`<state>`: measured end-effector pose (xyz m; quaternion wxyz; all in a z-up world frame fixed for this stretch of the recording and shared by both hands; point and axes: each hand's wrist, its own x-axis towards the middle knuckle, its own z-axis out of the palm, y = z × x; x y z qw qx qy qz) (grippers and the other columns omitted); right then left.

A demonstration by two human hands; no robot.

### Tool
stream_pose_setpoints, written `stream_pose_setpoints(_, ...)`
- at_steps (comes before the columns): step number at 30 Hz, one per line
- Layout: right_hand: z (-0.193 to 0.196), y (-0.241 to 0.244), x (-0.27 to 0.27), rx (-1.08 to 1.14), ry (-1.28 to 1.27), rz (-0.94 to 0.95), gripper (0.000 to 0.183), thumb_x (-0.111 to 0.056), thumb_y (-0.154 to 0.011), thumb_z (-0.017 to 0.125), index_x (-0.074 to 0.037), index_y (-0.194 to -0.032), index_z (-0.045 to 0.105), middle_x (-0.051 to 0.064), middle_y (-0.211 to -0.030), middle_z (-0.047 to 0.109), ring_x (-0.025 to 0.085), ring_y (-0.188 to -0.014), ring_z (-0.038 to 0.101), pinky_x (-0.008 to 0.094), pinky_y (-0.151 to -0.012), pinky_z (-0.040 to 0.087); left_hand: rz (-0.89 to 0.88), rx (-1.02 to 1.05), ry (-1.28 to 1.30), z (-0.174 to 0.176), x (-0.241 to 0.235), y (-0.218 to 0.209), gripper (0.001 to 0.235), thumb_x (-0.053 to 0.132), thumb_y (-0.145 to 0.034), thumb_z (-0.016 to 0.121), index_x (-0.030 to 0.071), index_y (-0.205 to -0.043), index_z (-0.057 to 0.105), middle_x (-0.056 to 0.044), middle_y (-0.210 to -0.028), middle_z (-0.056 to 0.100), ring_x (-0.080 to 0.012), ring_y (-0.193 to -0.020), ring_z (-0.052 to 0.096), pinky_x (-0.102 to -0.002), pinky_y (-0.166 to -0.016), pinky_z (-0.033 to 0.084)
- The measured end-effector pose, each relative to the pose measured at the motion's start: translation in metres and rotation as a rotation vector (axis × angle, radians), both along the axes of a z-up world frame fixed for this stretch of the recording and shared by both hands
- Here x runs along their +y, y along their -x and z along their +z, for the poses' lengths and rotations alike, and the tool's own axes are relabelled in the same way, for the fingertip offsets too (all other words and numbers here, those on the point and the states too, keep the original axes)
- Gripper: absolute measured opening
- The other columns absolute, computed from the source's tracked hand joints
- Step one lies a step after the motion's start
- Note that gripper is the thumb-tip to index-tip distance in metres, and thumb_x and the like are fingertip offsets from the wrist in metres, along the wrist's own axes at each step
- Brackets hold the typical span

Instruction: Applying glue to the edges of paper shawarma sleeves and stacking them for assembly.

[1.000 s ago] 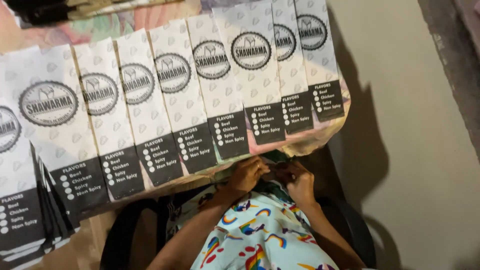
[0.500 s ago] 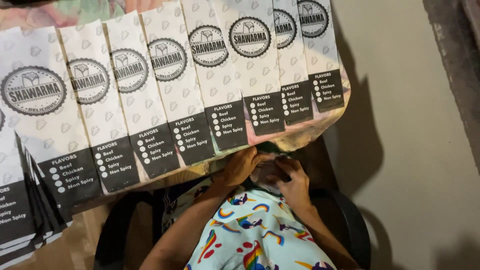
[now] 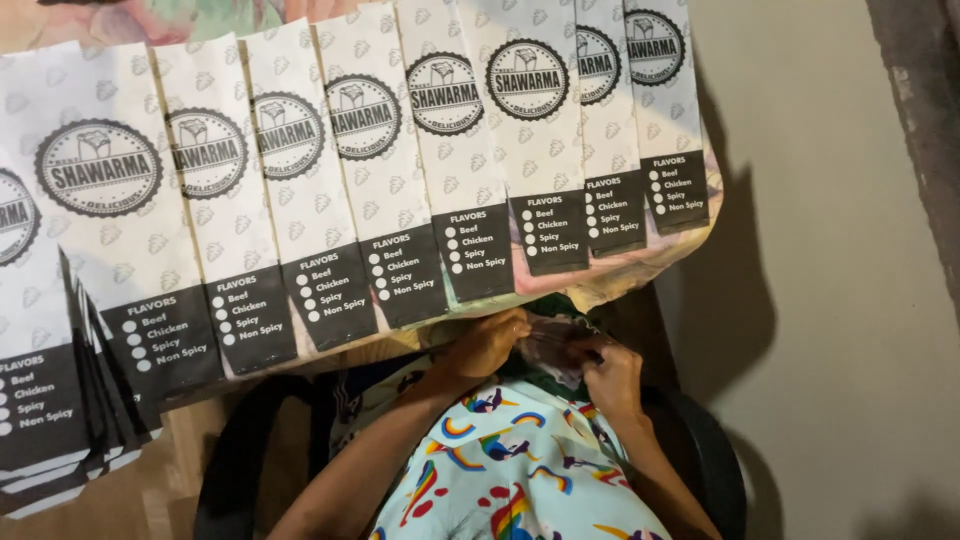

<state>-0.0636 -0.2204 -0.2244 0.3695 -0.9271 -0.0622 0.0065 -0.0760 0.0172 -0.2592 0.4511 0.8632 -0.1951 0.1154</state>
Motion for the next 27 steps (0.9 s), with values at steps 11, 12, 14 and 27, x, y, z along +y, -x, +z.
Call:
stream_pose_setpoints(11,0.117,-0.038,0.021,-0.207,-0.069,0.195,0.014,-0.006,-0.081,0.083,-0.015,-0.073,0.076,0.002,-0.067,0.074,0.024,-0.067,0.073,0.035,-0.063,0.057,0.074,-0.188,-0.11,0.009,0.004,-0.006,0.014,0.017,-0.089,0.07,0.014,-0.086,0.057,-0.002,-0.073,0.058,-0.0261,-0.063,0.065,-0.037,-0.052,0.052)
stream_pose_setpoints(12,0.148,-0.038,0.037,-0.204,-0.069,0.199,0.014,-0.006,-0.081,0.083,-0.015,-0.073,0.076,0.002,-0.067,0.074,0.024,-0.067,0.073,0.035,-0.063,0.057,0.079,-0.186,-0.109,0.028,-0.001,0.008,0.014,0.017,-0.089,0.07,0.014,-0.086,0.057,-0.002,-0.073,0.058,-0.0261,-0.063,0.065,-0.037,-0.052,0.052)
stream_pose_setpoints(14,0.209,-0.04,0.069,-0.561,-0.122,0.307,0.016,-0.005,-0.078,0.091,-0.011,-0.09,0.082,0.006,-0.096,0.078,0.024,-0.085,0.076,0.033,-0.078,0.062,0.062,-0.356,0.007,0.067,-0.009,0.032,0.031,0.019,-0.098,0.068,0.008,-0.072,0.056,-0.005,-0.063,0.053,-0.0233,-0.055,0.058,-0.029,-0.049,0.051)
stream_pose_setpoints(27,0.245,-0.074,0.144,-0.725,-0.359,0.779,0.011,0.007,-0.086,0.077,0.007,-0.097,0.077,0.024,-0.107,0.075,0.042,-0.089,0.075,0.05,-0.077,0.064,0.314,-0.442,-0.174,0.265,0.089,0.011,0.007,0.0,-0.094,0.069,-0.004,-0.1,0.071,-0.018,-0.106,0.071,-0.0345,-0.117,0.069,-0.052,-0.105,0.049)
